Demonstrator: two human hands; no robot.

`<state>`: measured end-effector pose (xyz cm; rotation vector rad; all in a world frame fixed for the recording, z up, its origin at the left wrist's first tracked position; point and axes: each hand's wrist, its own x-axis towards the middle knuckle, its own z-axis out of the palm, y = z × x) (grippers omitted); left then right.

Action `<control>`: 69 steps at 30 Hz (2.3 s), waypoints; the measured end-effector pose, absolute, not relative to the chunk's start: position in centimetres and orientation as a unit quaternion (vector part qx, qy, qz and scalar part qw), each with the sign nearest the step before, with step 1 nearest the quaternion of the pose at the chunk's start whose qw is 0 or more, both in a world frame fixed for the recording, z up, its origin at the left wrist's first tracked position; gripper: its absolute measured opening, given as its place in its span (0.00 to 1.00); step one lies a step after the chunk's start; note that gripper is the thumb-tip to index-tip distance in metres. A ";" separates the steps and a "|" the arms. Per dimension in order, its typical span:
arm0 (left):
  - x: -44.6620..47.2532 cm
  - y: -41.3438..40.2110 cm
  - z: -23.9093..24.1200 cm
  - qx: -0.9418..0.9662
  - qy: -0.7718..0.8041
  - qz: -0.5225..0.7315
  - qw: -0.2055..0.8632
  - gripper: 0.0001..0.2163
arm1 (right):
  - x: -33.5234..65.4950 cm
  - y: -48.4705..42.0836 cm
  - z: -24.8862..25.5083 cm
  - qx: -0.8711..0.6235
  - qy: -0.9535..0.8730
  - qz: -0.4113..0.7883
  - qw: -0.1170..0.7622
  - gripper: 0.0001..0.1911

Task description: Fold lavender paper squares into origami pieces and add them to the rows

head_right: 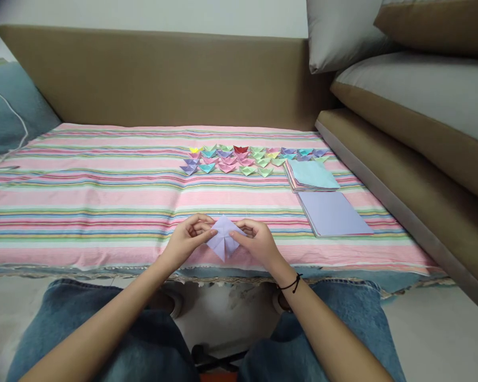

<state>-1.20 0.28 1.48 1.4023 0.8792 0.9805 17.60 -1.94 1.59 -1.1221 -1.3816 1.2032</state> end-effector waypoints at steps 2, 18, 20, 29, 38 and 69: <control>-1.1 0.2 1.3 0.581 0.373 0.422 0.588 0.14 | 17.4 -1.9 1.4 -0.460 -0.537 0.526 0.473 0.10; -1.5 -0.4 2.3 0.703 0.356 0.345 0.510 0.14 | 17.2 -2.4 0.9 -0.413 -0.624 0.458 0.480 0.03; -1.7 -0.4 2.5 0.708 0.339 0.339 0.519 0.15 | 17.3 -2.4 0.9 -0.421 -0.623 0.455 0.477 0.04; -2.0 -0.3 2.2 0.790 0.323 0.342 0.393 0.10 | 17.5 -2.1 0.9 -0.471 -0.551 0.446 0.525 0.06; -2.6 0.2 2.4 0.864 0.275 0.314 0.282 0.12 | 17.6 -2.2 1.3 -0.484 -0.509 0.492 0.514 0.08; -1.4 -0.7 1.7 0.721 0.362 0.418 0.417 0.09 | 17.1 -2.5 1.2 -0.443 -0.491 0.555 0.503 0.11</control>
